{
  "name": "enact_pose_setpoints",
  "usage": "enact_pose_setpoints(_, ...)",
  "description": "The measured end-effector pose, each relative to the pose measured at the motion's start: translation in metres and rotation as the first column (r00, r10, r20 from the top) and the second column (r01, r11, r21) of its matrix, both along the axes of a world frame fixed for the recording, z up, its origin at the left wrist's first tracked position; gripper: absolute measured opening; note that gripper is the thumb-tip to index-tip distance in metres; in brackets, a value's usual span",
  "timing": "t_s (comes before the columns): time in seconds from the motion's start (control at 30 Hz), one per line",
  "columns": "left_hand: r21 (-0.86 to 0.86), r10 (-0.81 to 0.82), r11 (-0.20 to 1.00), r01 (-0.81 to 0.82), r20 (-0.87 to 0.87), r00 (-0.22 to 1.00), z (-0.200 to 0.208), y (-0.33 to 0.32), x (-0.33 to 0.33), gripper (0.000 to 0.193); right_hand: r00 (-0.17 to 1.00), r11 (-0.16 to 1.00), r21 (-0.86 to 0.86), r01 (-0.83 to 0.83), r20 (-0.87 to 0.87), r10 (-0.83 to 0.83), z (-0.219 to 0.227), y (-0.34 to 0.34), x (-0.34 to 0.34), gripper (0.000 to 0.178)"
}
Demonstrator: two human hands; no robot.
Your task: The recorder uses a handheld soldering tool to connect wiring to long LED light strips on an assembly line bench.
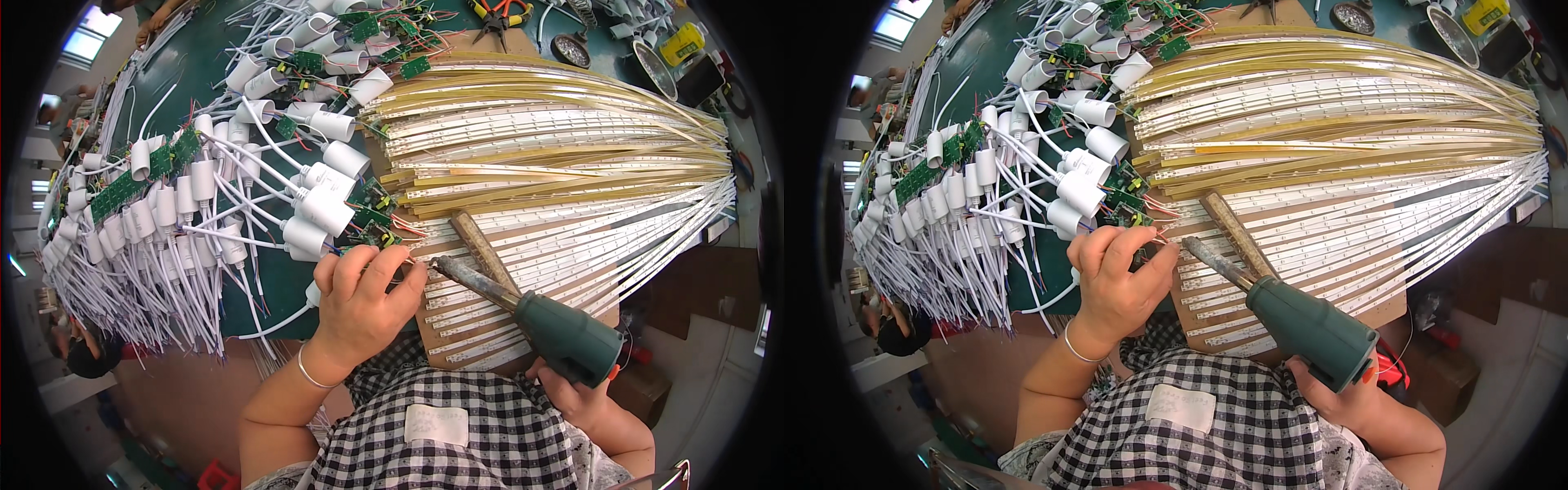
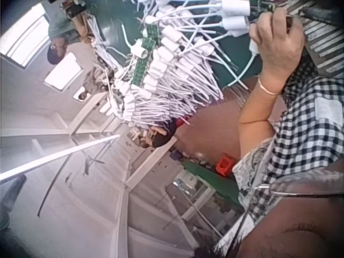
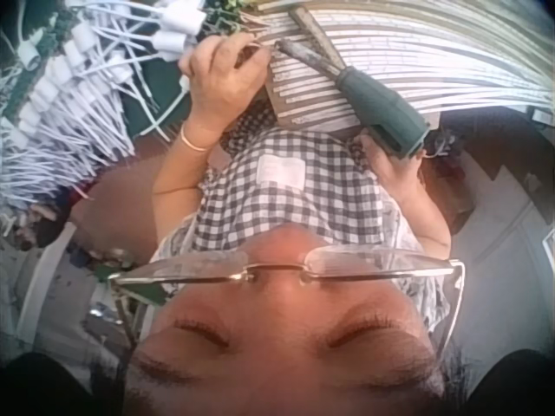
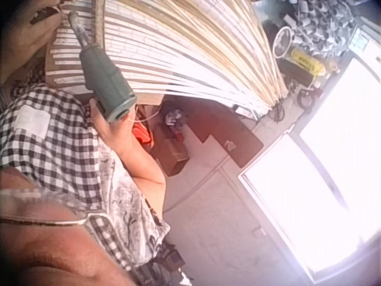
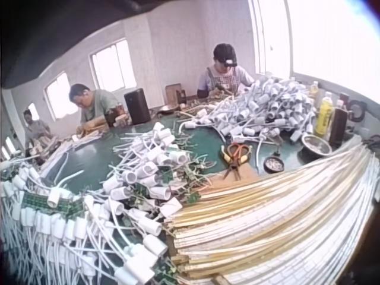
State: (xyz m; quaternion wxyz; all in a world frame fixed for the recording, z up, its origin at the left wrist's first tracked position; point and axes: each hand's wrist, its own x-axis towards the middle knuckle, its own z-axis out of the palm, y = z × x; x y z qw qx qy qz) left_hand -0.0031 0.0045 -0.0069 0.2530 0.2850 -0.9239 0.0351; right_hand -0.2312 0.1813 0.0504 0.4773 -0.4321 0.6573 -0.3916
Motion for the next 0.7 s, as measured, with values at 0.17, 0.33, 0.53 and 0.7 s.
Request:
enact_pose_setpoints(0.17, 0.003, -0.004, 1.0, 0.004, 0.025, 1.0, 0.001, 0.0, 0.001, 0.027, 0.999, 0.999, -0.014, -0.046, -0.016, 0.046, 0.002, -0.002, -0.002, 0.033)
enact_pose_setpoints(0.33, 0.083, 0.045, 0.995, -0.045, 0.009, 0.999, 0.006, 0.0, -0.005, 0.023, 0.984, 0.969, -0.175, -0.176, -0.053, 0.169, -0.009, 0.001, -0.012, 0.05)
enact_pose_setpoints(0.53, 0.089, 0.044, 0.994, -0.058, 0.151, 0.988, 0.02, -0.006, -0.01, 0.02, 0.995, 0.964, -0.246, -0.099, 0.004, 0.103, -0.012, 0.006, -0.009, 0.05)
enact_pose_setpoints(0.7, 0.148, -0.003, 0.989, -0.014, 0.116, 0.993, 0.021, -0.013, -0.01, 0.017, 0.991, 0.979, -0.204, -0.024, 0.125, 0.05, -0.009, 0.006, -0.009, 0.053)
